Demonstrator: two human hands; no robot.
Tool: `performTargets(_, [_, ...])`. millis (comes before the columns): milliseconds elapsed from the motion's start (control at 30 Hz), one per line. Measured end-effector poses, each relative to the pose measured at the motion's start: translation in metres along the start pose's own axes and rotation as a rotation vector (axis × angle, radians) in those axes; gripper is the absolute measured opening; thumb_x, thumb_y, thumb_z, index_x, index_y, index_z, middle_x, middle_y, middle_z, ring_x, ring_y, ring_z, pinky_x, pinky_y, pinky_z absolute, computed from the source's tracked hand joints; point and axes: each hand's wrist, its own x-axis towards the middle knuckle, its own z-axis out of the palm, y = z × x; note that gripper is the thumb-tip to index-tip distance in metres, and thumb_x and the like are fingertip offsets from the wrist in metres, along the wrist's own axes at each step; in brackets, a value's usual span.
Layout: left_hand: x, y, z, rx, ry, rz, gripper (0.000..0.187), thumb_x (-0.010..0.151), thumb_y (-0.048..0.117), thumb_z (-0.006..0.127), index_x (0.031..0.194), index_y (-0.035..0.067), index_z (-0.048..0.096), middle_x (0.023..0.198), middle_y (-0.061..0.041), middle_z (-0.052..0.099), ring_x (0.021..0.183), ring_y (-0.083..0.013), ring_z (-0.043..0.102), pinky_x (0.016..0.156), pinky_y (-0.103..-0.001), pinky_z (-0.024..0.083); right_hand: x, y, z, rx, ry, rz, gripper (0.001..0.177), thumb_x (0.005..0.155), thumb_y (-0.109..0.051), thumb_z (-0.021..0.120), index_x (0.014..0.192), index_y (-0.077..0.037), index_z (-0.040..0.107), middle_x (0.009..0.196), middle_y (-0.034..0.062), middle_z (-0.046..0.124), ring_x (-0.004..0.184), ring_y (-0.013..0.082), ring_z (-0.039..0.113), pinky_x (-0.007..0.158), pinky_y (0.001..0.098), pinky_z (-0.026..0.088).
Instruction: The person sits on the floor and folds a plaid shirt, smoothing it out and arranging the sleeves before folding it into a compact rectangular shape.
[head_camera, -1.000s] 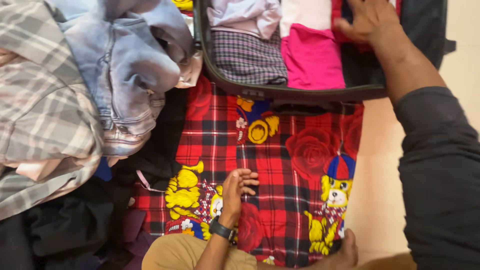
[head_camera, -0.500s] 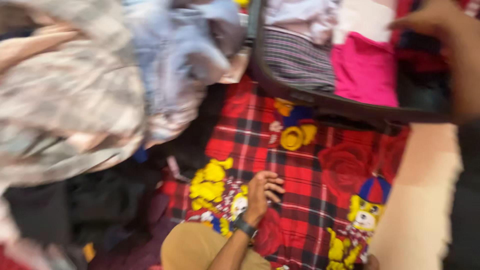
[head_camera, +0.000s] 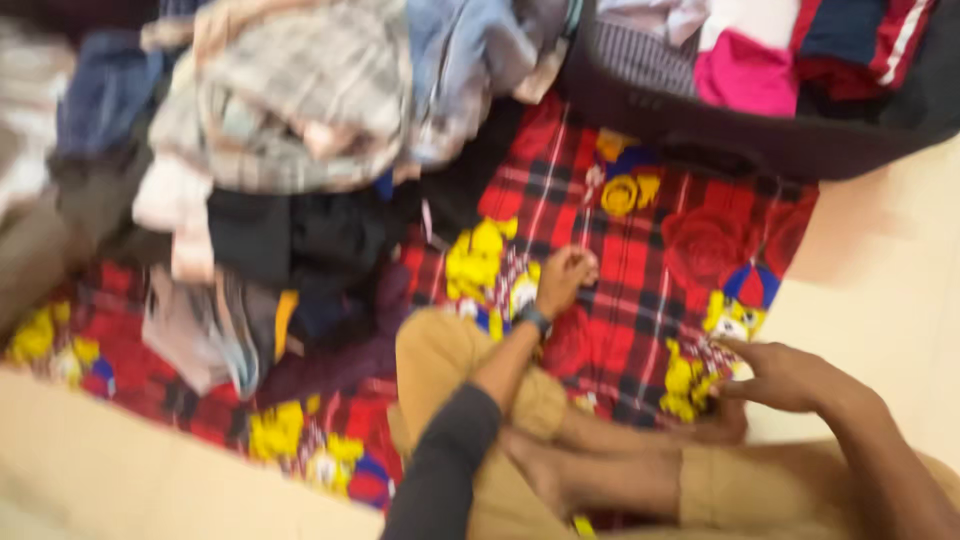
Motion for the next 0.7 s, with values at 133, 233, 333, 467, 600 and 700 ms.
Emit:
performTargets(133, [-0.036, 0.022, 0.019, 0.611, 0.118, 0.278, 0.021, 0.091, 0.022, 0.071, 0.101, 0.004, 0.068, 0.09, -0.01, 0.075, 0.083, -0.0235, 0.075, 0.075, -0.035, 0.06, -0.007, 0.015, 0.034, -0.137, -0.327, 0.184, 0.077, 0.083, -0.057, 0.072, 0.149, -0.023, 0.055, 0.138, 0.0129, 0.068, 0.129, 0.0288, 0.065, 0.112, 0.0383, 0.049])
performTargets(233, [-0.073, 0.026, 0.041, 0.793, 0.244, 0.252, 0.017, 0.093, 0.026, 0.07, 0.094, 0.009, 0.071, 0.091, -0.012, 0.074, 0.083, -0.0289, 0.073, 0.074, -0.04, 0.058, -0.013, 0.004, 0.034, -0.043, -0.108, 0.071, 0.08, 0.082, -0.051, 0.072, 0.151, -0.019, 0.049, 0.141, 0.0137, 0.063, 0.126, 0.0315, 0.063, 0.106, 0.041, 0.05])
performTargets(333, [-0.12, 0.029, 0.072, 0.811, 0.247, 0.295, 0.017, 0.09, 0.028, 0.069, 0.089, 0.011, 0.071, 0.087, -0.013, 0.074, 0.082, -0.0336, 0.071, 0.07, -0.044, 0.055, -0.003, -0.01, 0.024, 0.333, -0.12, -0.031, 0.071, 0.084, -0.045, 0.071, 0.146, -0.016, 0.053, 0.136, 0.0154, 0.068, 0.124, 0.0304, 0.065, 0.102, 0.0408, 0.051])
performTargets(467, [-0.124, 0.066, 0.075, 0.898, 0.157, 0.259, 0.028, 0.09, 0.039, 0.068, 0.08, 0.013, 0.072, 0.074, -0.012, 0.072, 0.069, -0.0334, 0.072, 0.065, -0.044, 0.056, 0.013, 0.007, 0.042, 0.27, -0.126, 0.13, 0.07, 0.088, -0.042, 0.066, 0.151, -0.016, 0.051, 0.125, 0.0155, 0.075, 0.115, 0.0308, 0.074, 0.098, 0.0407, 0.057])
performTargets(600, [-0.034, 0.156, 0.023, 0.686, 0.532, 0.468, 0.033, 0.093, 0.034, 0.073, 0.077, 0.006, 0.063, 0.077, -0.014, 0.069, 0.068, -0.0279, 0.069, 0.065, -0.041, 0.055, 0.021, 0.038, 0.053, -0.083, -0.204, 0.13, 0.069, 0.088, -0.044, 0.074, 0.147, -0.016, 0.055, 0.129, 0.0164, 0.07, 0.121, 0.0323, 0.066, 0.103, 0.04, 0.051])
performTargets(700, [0.017, 0.228, -0.055, 1.25, 0.788, 0.68, 0.013, 0.084, 0.026, 0.069, 0.087, 0.014, 0.068, 0.091, -0.01, 0.069, 0.089, -0.0344, 0.065, 0.079, -0.054, 0.048, 0.02, 0.041, 0.047, -0.026, -0.197, 0.189, 0.07, 0.087, -0.047, 0.075, 0.147, -0.017, 0.055, 0.122, 0.0163, 0.075, 0.118, 0.0302, 0.068, 0.103, 0.0384, 0.051])
